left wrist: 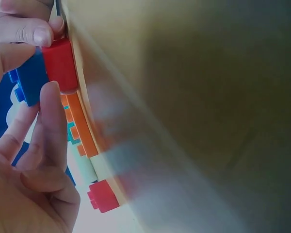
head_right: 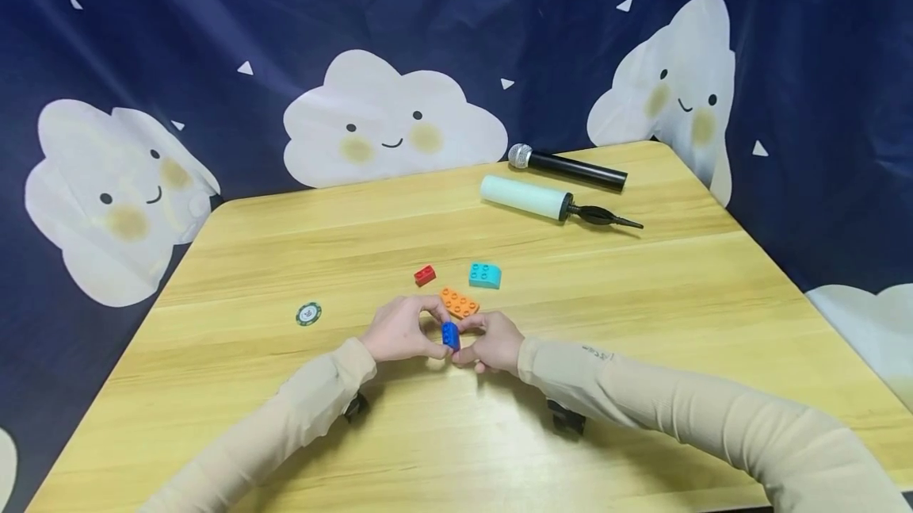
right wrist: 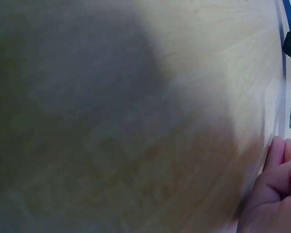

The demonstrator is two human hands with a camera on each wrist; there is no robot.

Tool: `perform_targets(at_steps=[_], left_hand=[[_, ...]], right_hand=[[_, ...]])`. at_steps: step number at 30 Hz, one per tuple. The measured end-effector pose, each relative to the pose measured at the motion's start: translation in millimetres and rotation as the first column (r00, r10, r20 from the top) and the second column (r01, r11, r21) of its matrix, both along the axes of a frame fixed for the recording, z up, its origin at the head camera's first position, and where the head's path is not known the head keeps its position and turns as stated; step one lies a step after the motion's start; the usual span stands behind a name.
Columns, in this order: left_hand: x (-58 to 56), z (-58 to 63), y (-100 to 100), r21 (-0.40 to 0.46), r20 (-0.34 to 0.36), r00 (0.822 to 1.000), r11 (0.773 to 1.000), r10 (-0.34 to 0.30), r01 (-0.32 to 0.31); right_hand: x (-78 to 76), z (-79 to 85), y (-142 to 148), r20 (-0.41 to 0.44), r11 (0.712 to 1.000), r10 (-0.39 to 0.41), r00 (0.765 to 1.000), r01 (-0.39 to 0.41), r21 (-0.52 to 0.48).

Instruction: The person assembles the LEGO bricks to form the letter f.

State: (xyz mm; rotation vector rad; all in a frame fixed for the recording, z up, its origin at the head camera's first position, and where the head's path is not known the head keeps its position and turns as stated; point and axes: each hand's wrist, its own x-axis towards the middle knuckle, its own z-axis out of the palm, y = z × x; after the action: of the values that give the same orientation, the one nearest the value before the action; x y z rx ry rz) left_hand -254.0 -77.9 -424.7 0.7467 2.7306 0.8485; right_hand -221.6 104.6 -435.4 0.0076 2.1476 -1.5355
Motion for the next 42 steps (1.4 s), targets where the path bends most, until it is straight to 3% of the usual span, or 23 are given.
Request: perform_targets(at_steps=[9,25,36,42], left_hand=[[2.0,0.8,0.2,0.033,0.000,1.000,0.999,0.013,-0.013],[0.0,4.2,5.8,-0.005,0.035,0.998,0.999,0.050,-0.050],[0.1,8.9,7.0,-0.080,0.027,0.995,0.993,0.093,-0.091],[-1.2,8.2,9.2,-0.098,0.007,0.997,0.993,0.073,-0.072]], right_hand=[[-0.7,0.2,1.4,0.009,1.000,-0.005,1.000,0.005,-0.013],[-0.2,-0.7,3.7,-0.007,0.999,0.021,1.000,-0.022,-0.042],[-1.0,-0.9,2.0,-0.017,0.998,0.044,0.999,-0.044,-0.041],[0.9,-0.5,2.1,-0.013,0.999,0.032,0.999,-0.033,-0.040]])
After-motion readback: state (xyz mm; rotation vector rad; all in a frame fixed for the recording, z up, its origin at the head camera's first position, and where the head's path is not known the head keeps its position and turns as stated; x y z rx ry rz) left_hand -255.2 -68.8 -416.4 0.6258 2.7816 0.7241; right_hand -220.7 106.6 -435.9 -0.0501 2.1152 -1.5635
